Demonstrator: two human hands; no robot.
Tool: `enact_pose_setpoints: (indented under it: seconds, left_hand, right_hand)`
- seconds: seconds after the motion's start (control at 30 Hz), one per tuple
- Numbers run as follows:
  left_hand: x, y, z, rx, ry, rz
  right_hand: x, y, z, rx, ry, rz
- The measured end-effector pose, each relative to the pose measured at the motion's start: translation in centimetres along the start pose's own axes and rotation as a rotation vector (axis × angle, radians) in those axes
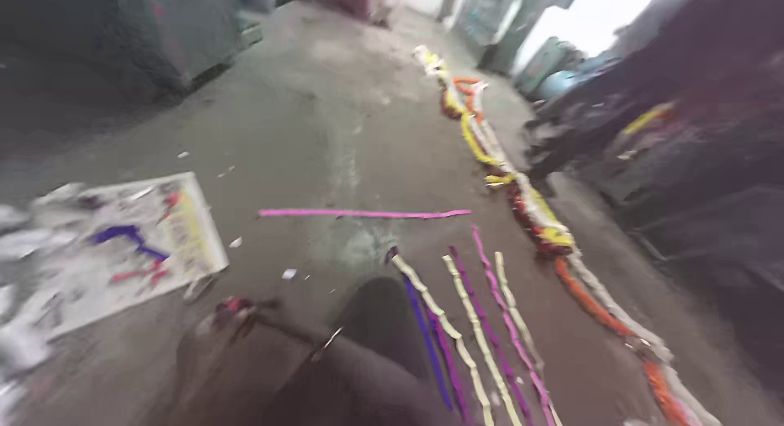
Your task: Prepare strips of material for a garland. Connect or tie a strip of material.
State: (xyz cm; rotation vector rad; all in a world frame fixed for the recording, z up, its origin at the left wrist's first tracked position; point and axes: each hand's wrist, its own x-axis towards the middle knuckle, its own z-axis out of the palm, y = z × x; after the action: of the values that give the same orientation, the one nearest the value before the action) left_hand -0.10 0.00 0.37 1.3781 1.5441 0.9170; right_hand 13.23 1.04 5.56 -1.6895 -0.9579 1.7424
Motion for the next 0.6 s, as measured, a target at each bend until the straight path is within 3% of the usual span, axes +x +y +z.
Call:
enact_pose_setpoints:
  seconds: [0.07, 0.1, 0.2, 0.27, 0.33, 0.37, 0.43, 0.5, 0.6]
  left_hand:
    - [0.7, -0.3, -0.3, 0.012, -0.004, -0.095]
    - [0.7, -0.1, -0.5, 0.024, -0.005, -0.139]
    - [1.5, -1.6, -0.6, -0.018, 0.027, -0.260]
    - [1.1, -3.1, -0.7, -0.053, 0.084, -0.301]
    - [-0.1, -2.5, -0.9, 0.074, 0.175, -0.284]
    - [-0.4, -1.7, -0.9, 0.169, 0.222, -0.261]
    - [-0.4, 0.4, -0.7, 0.284, 0.227, -0.146]
    - [-0.7, 1.3, 0.0, 0.278, 0.129, -0.040]
    - [-1.2, 1.0, 1.5, 0.216, 0.068, 0.028]
  right_hand:
    - [5.2, 5.2, -2.2, -0.036, -0.094, -0.605]
    - [7.1, 6.2, -2.4, -0.082, -0.126, -0.661]
    - [7.4, 6.1, -2.3, -0.079, -0.046, -0.516]
    - [3.5, 2.2, -2.1, -0.072, 0.047, -0.278]
    - [3.0, -0.6, -2.2, -0.057, 0.066, -0.047]
    - [5.4, 2.8, -3.6, -0.058, -0.022, -0.375]
    - [6.7, 3.7, -4.2, -0.060, -0.064, -0.371]
    - [7.3, 4.2, -3.9, -0.117, -0.034, -0.379]
    - [10.9, 8.5, -3.8, -0.101, -0.094, -0.722]
